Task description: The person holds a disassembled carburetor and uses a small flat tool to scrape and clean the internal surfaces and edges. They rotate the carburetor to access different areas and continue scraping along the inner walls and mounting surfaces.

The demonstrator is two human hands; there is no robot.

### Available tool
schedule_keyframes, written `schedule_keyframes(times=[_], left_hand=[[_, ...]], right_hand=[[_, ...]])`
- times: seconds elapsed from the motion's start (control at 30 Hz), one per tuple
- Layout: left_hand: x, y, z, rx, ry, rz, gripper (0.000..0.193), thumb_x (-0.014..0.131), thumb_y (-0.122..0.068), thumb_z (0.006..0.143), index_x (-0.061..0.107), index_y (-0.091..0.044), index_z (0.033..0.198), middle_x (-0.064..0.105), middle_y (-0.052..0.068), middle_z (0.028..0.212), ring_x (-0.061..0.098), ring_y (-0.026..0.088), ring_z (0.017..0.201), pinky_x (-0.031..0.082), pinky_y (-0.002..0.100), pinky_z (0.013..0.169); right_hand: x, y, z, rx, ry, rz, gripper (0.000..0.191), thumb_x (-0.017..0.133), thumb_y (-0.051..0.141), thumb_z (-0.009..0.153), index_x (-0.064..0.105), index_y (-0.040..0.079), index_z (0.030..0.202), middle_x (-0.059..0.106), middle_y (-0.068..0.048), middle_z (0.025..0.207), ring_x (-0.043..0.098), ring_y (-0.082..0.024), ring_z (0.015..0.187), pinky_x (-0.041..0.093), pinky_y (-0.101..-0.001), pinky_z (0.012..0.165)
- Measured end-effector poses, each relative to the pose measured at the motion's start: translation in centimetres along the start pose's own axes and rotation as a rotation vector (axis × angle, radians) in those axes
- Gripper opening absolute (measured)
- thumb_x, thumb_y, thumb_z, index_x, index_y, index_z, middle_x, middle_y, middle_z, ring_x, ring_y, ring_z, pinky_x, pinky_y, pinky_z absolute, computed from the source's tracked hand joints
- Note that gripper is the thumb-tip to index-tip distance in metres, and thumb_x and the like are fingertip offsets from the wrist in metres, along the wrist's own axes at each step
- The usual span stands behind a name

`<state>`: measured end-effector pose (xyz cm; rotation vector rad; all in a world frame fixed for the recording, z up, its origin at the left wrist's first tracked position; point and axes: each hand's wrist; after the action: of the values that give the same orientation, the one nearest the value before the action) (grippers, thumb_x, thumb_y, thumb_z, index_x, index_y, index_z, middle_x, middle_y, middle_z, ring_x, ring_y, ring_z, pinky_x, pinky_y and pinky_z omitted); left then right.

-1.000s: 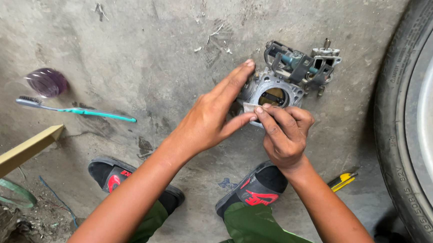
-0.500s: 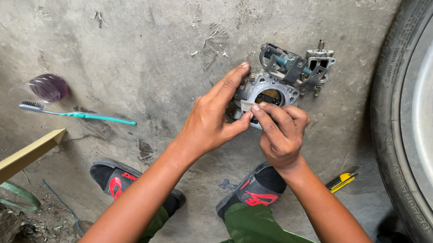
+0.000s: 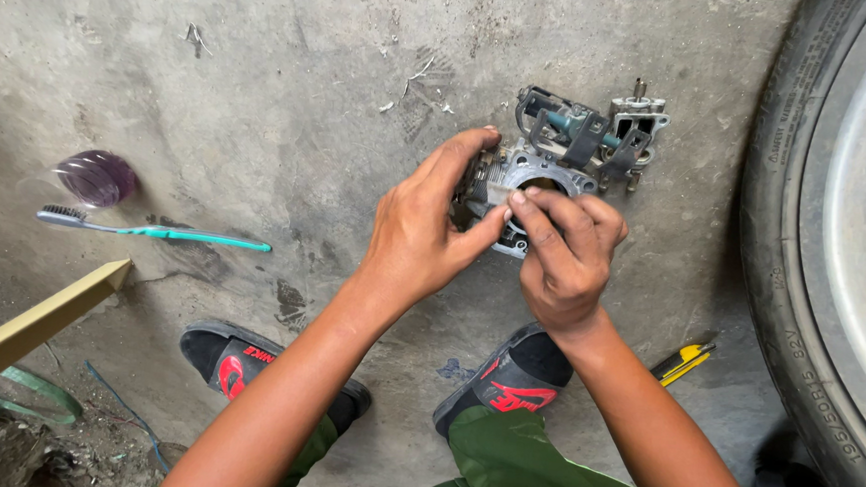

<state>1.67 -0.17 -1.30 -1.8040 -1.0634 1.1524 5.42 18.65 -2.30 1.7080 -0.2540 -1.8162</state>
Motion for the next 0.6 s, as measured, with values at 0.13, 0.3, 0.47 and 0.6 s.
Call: schedule_keyframes(times=[0.13,0.3,0.47,0.6], left_hand=[[0.2,-0.9,0.2,-0.027,-0.035,0.007,0.060,0.078,-0.020,0.085,0.054,-0.009,0.139,0.066,0.014,0.135,0.069,0.034,0.119,0.058,0.041,0.093],[-0.3,-0.9,0.8,0.199,-0.067,0.194,0.060,0.080,-0.017,0.079,0.058,-0.005,0.134,0.066,0.013,0.131,0.061,0.037,0.126,0.042,0.050,0.116],[0.0,-0.7,1.1,0.079,0.011,-0.003,0.048,0.077,-0.013,0.085,0.062,-0.005,0.129,0.066,0.013,0.131,0.061,0.033,0.127,0.048,0.042,0.111],[-0.2,-0.7,1.1,0.129,0.045,-0.009,0.050,0.077,-0.011,0.083,0.062,-0.004,0.130,0.063,0.015,0.133,0.058,0.035,0.130,0.046,0.044,0.112]], right_hand=[[-0.2,0.2,0.2,0.014,-0.006,0.002,0.040,0.073,-0.008,0.084,0.076,0.011,0.119,0.070,-0.003,0.117,0.057,-0.026,0.104,0.040,-0.0366,0.099],[-0.4,0.1,0.2,0.012,0.004,-0.006,0.039,0.074,-0.007,0.084,0.076,0.011,0.119,0.070,-0.002,0.116,0.057,-0.025,0.105,0.040,-0.0373,0.098],[-0.3,-0.1,0.4,0.028,0.005,0.001,0.040,0.072,-0.009,0.085,0.076,0.010,0.120,0.070,-0.003,0.117,0.056,-0.027,0.108,0.040,-0.0369,0.101],[-0.5,0.0,0.3,0.028,0.009,0.012,0.041,0.072,-0.009,0.083,0.076,0.010,0.119,0.070,-0.003,0.116,0.056,-0.026,0.106,0.040,-0.0371,0.100]])
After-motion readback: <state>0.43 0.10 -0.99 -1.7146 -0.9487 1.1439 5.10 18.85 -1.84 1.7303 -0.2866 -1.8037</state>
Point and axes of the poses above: each hand's wrist, its own z-axis towards the middle knuckle, its own x-axis out of the palm, y = z × x
